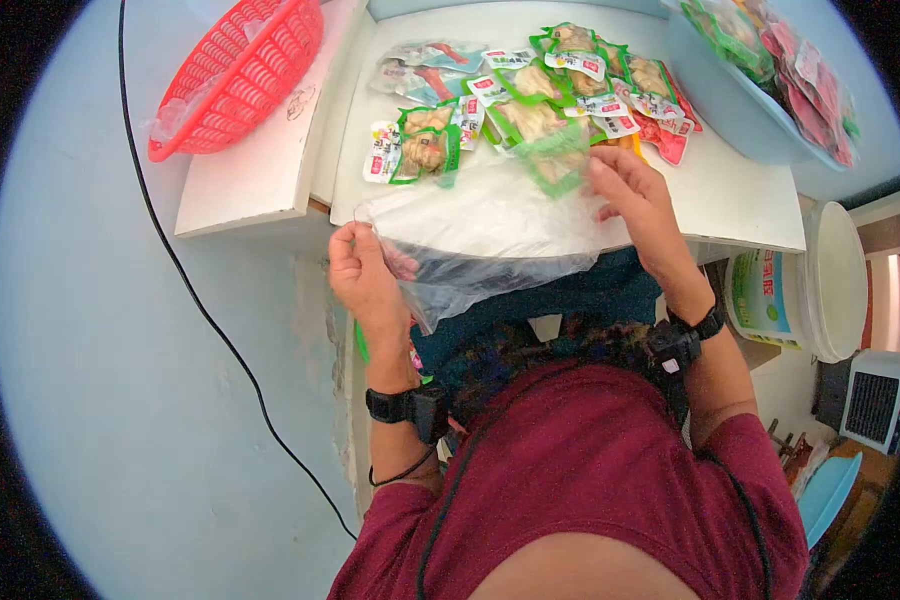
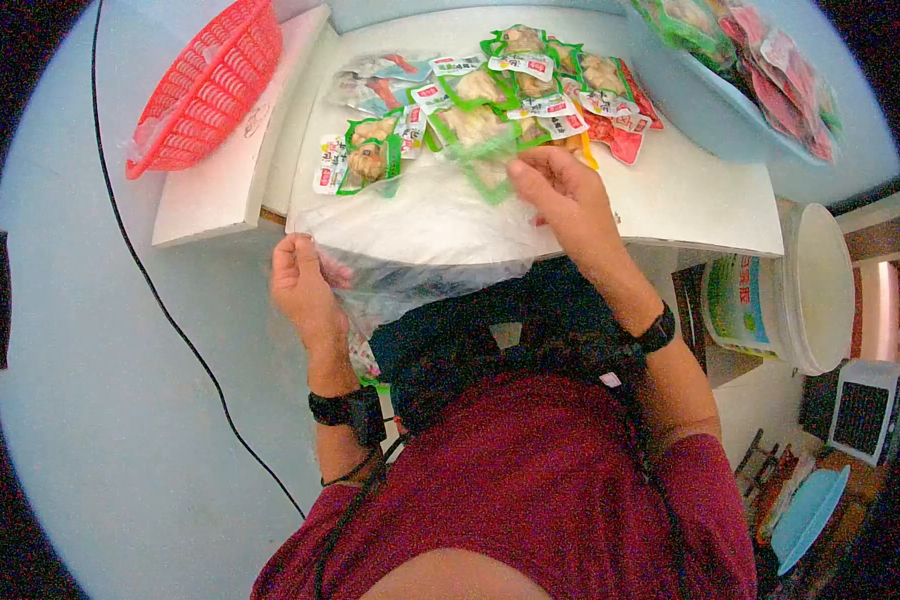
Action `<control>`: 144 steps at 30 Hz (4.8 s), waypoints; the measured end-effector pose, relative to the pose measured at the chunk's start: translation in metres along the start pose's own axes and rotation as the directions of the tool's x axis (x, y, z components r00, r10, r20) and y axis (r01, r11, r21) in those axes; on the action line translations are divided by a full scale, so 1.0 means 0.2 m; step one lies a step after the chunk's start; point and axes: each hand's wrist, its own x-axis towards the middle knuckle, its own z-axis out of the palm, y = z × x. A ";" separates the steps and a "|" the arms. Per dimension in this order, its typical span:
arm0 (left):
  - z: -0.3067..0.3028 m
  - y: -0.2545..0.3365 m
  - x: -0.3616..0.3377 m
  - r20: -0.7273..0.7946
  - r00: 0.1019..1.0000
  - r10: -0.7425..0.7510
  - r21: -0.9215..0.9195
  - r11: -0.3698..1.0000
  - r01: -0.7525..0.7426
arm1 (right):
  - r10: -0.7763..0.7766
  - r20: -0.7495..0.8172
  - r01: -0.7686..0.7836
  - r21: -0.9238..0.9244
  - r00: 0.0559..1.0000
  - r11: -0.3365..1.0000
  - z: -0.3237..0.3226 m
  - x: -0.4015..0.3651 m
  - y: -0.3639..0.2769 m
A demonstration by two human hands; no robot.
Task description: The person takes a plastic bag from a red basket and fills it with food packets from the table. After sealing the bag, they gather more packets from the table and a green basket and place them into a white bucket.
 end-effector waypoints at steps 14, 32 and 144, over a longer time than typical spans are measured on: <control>-0.02 -0.03 -0.04 -0.037 0.998 -0.050 -0.036 0.998 0.049 | 0.188 0.111 -0.207 0.192 0.976 0.959 0.04 0.00 -0.01; -0.05 -0.01 -0.01 0.118 0.985 -0.128 -0.177 0.973 0.148 | 0.205 0.212 -0.218 0.041 0.955 0.975 -0.08 -0.09 0.04; -0.11 0.15 -0.19 0.288 0.732 0.617 0.726 0.358 -0.587 | -0.494 0.600 0.776 -0.519 0.629 0.357 0.65 0.41 0.00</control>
